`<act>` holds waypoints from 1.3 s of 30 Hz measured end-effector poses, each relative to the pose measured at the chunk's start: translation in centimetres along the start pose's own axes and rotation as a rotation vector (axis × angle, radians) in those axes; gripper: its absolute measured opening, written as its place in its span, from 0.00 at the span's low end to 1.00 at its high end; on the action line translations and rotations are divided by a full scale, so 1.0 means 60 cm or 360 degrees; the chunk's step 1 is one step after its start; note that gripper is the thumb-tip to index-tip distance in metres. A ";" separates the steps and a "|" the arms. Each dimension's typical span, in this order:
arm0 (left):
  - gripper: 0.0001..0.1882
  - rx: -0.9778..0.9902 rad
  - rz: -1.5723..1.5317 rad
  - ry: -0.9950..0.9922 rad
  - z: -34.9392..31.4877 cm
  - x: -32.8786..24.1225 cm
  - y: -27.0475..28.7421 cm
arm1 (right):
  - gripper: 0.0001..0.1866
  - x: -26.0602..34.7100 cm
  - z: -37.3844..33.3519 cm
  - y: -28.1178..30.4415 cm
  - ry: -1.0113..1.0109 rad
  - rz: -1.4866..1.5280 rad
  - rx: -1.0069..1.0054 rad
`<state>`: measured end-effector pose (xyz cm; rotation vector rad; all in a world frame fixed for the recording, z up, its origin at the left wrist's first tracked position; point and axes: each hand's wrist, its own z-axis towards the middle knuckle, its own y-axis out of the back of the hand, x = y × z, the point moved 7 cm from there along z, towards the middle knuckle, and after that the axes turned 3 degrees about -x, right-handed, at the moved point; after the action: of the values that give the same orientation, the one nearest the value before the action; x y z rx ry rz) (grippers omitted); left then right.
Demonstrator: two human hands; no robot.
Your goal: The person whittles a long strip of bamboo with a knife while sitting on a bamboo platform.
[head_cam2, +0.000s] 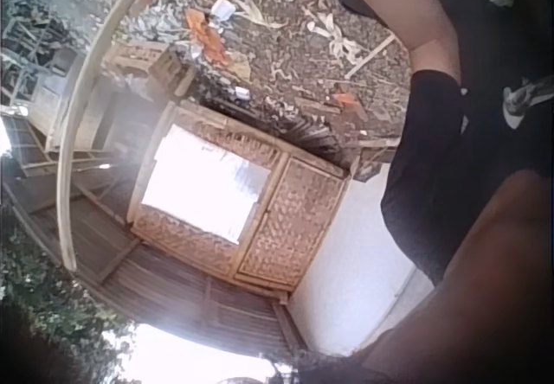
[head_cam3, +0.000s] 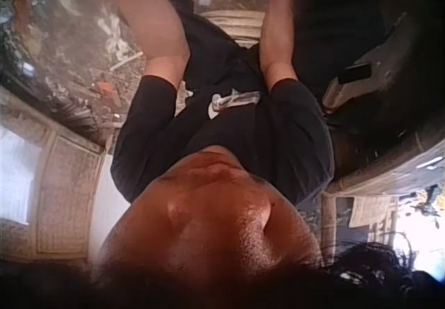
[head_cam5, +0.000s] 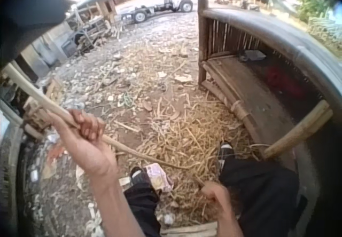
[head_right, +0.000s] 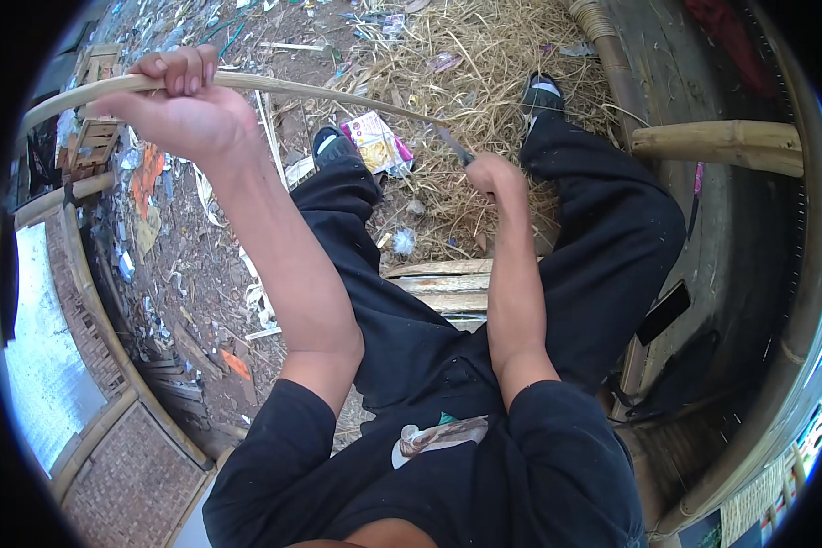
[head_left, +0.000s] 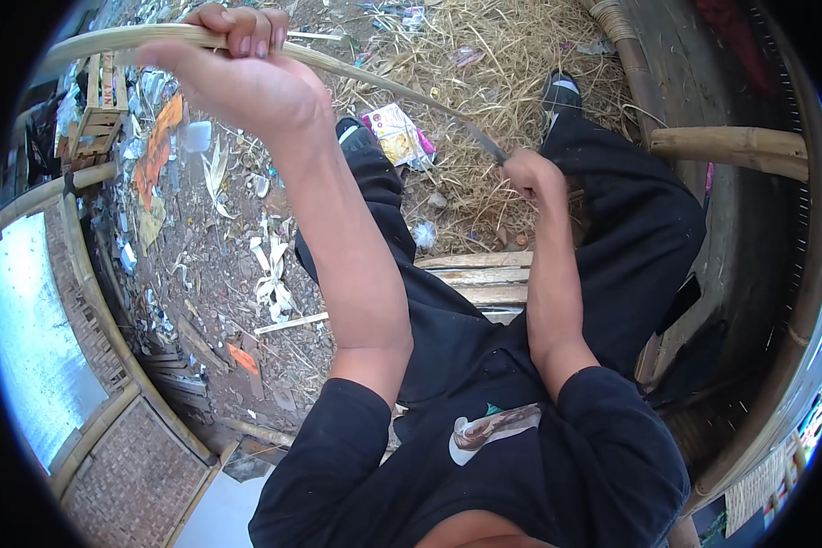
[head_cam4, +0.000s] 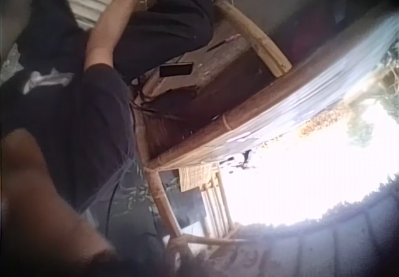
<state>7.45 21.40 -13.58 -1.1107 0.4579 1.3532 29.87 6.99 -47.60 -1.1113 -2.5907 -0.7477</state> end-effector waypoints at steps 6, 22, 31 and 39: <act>0.29 0.0165 -0.0254 0.0083 0.008 0.007 -0.002 | 0.14 -0.031 -0.019 0.047 -0.0120 0.0267 -0.0297; 0.32 0.0072 -0.0092 0.0055 -0.035 0.011 -0.033 | 0.12 0.138 -0.138 0.026 0.1086 0.1202 -0.1875; 0.32 -0.0114 -0.0053 -0.0030 -0.030 0.012 -0.017 | 0.16 0.094 -0.067 -0.019 0.0521 0.0787 -0.1355; 0.34 0.0016 -0.0160 0.0040 -0.032 0.023 -0.036 | 0.15 0.045 -0.002 -0.069 0.0265 0.0303 -0.1022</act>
<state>10.36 20.86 -14.79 -1.1288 0.4210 1.2491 25.01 6.17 -47.91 -1.3543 -2.1085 -1.6071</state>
